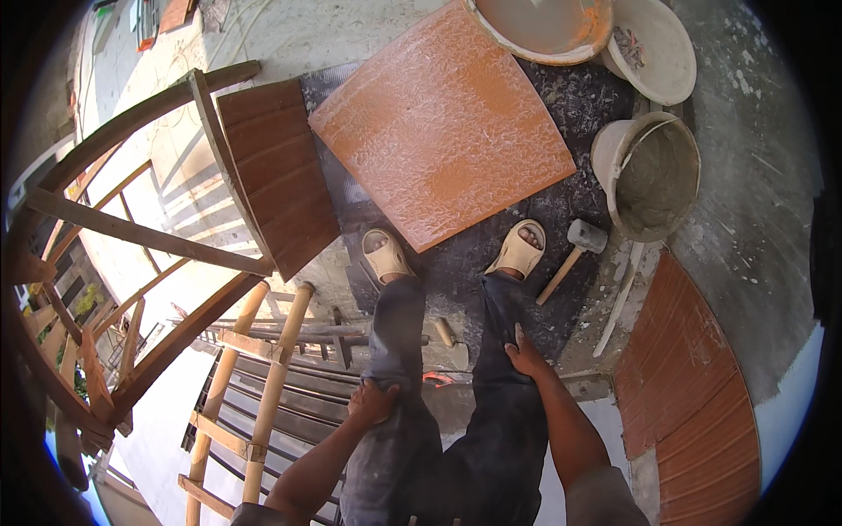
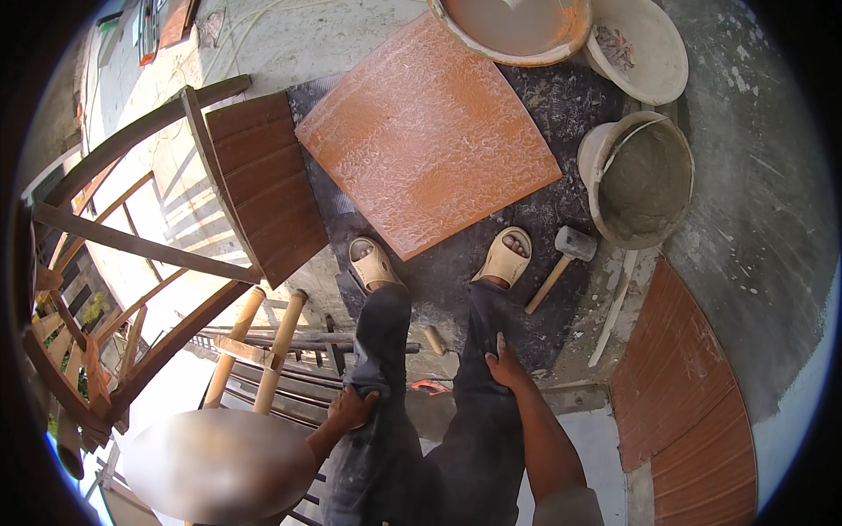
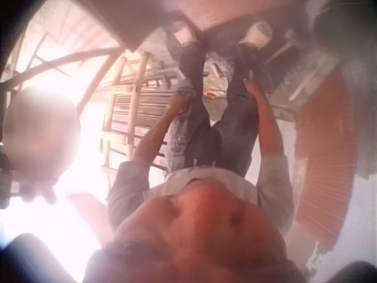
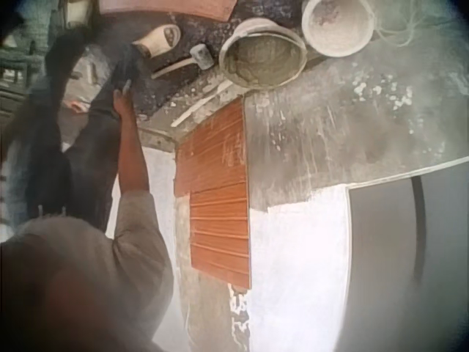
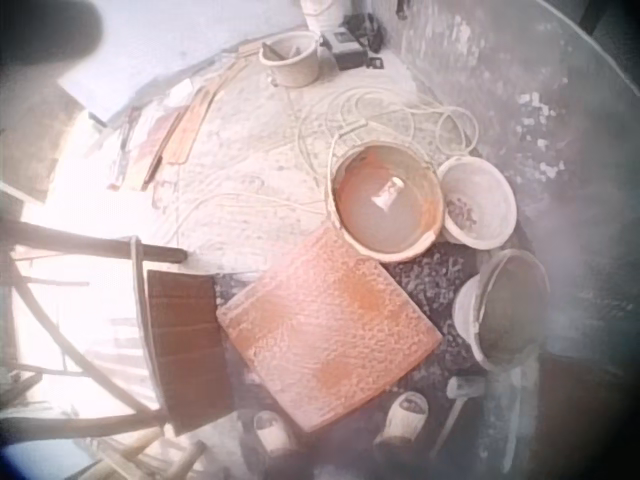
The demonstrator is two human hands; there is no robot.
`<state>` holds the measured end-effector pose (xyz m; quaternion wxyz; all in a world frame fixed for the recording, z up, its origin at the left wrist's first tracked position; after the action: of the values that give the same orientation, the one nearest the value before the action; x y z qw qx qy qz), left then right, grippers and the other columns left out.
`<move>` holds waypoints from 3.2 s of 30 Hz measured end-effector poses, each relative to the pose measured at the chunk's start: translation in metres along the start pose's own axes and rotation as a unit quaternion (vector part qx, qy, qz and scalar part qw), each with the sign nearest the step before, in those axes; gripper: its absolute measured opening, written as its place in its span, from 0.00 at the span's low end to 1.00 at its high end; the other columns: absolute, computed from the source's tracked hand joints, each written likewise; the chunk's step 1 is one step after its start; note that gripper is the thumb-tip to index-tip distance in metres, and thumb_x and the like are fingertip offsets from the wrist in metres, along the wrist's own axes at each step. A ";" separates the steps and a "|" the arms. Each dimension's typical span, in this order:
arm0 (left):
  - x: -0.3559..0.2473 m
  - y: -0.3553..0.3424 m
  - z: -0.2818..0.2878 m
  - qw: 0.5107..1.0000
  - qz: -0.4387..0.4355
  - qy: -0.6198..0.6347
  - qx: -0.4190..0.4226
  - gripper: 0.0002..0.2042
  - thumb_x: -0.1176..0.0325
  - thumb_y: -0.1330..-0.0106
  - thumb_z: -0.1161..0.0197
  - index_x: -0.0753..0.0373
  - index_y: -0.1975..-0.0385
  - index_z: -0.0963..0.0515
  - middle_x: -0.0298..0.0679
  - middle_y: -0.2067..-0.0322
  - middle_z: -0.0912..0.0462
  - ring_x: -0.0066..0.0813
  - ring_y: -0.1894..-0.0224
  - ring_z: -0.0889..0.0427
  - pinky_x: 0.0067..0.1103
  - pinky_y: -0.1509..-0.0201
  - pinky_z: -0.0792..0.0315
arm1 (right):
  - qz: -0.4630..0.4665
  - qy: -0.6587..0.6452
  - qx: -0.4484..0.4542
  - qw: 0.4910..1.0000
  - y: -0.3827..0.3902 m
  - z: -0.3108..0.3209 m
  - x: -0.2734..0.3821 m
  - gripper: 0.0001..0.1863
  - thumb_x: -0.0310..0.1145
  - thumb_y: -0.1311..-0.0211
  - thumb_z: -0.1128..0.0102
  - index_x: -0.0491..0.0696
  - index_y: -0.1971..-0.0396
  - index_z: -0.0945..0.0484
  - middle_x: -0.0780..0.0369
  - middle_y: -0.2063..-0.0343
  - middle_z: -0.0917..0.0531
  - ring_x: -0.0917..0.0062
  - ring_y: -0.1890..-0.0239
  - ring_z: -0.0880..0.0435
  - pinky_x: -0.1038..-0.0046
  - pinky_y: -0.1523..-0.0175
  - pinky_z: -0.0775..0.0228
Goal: The person installs terracotta tiles on a wall using a trowel to apply adhesive, a rubber mallet to tap tiles into place, and a tape measure to measure tile dimensions. The person also pours water onto the wall and tiles during the process.
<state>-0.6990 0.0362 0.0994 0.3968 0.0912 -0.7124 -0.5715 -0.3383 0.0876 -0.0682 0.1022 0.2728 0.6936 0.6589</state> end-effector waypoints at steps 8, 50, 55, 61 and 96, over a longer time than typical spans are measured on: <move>0.009 -0.006 -0.011 1.000 0.002 0.021 -0.012 0.42 0.36 0.38 0.45 0.71 0.39 0.35 0.55 0.40 0.28 0.47 0.36 0.29 0.35 0.34 0.34 | 0.019 0.022 0.009 1.000 0.068 -0.004 0.016 0.43 0.44 0.35 0.47 0.43 0.27 0.58 0.35 0.32 0.49 0.43 0.28 0.52 0.57 0.26 0.53; 0.044 -0.161 0.319 0.781 -0.284 0.319 -0.455 0.20 0.55 0.37 0.38 0.73 0.69 0.21 0.50 0.82 0.20 0.44 0.76 0.17 0.36 0.66 0.25 | 0.009 0.030 -0.097 0.995 0.087 -0.022 0.045 0.40 0.43 0.38 0.44 0.38 0.31 0.46 0.41 0.35 0.37 0.49 0.31 0.39 0.60 0.28 0.46; 0.093 0.011 0.259 0.795 -0.367 0.309 -0.371 0.24 0.51 0.36 0.37 0.73 0.62 0.20 0.54 0.76 0.17 0.44 0.69 0.15 0.33 0.62 0.24 | 0.097 0.140 -0.176 0.970 0.154 -0.017 0.145 0.33 0.41 0.35 0.46 0.36 0.36 0.36 0.40 0.38 0.33 0.48 0.34 0.34 0.59 0.30 0.42; 0.169 0.199 0.214 0.823 -0.420 0.225 -0.311 0.19 0.52 0.36 0.36 0.65 0.58 0.18 0.54 0.73 0.17 0.44 0.69 0.15 0.33 0.64 0.26 | 0.406 0.003 -0.387 0.828 0.309 -0.033 0.348 0.30 0.35 0.36 0.43 0.35 0.38 0.35 0.41 0.39 0.31 0.49 0.35 0.33 0.59 0.31 0.41; -0.097 0.417 -0.287 0.502 -0.794 -0.286 -0.190 0.19 0.70 0.39 0.30 0.71 0.51 0.22 0.50 0.56 0.16 0.38 0.54 0.16 0.27 0.47 0.24 | 0.118 -0.011 -0.617 0.778 0.793 -0.204 -0.209 0.12 0.38 0.43 0.36 0.44 0.70 0.17 0.52 0.76 0.17 0.55 0.68 0.16 0.55 0.60 0.26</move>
<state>-0.3070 0.0173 0.4331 -0.4413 0.3725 -0.2902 -0.7631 -0.0741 -0.2082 0.6777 0.1776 0.2386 0.1000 0.9495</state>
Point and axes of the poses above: each hand's wrist, its own y-axis away from the middle knuckle, its own z-axis out of the back of the hand, x = y × z, the point moved 2 cm from there along -y, towards the middle knuckle
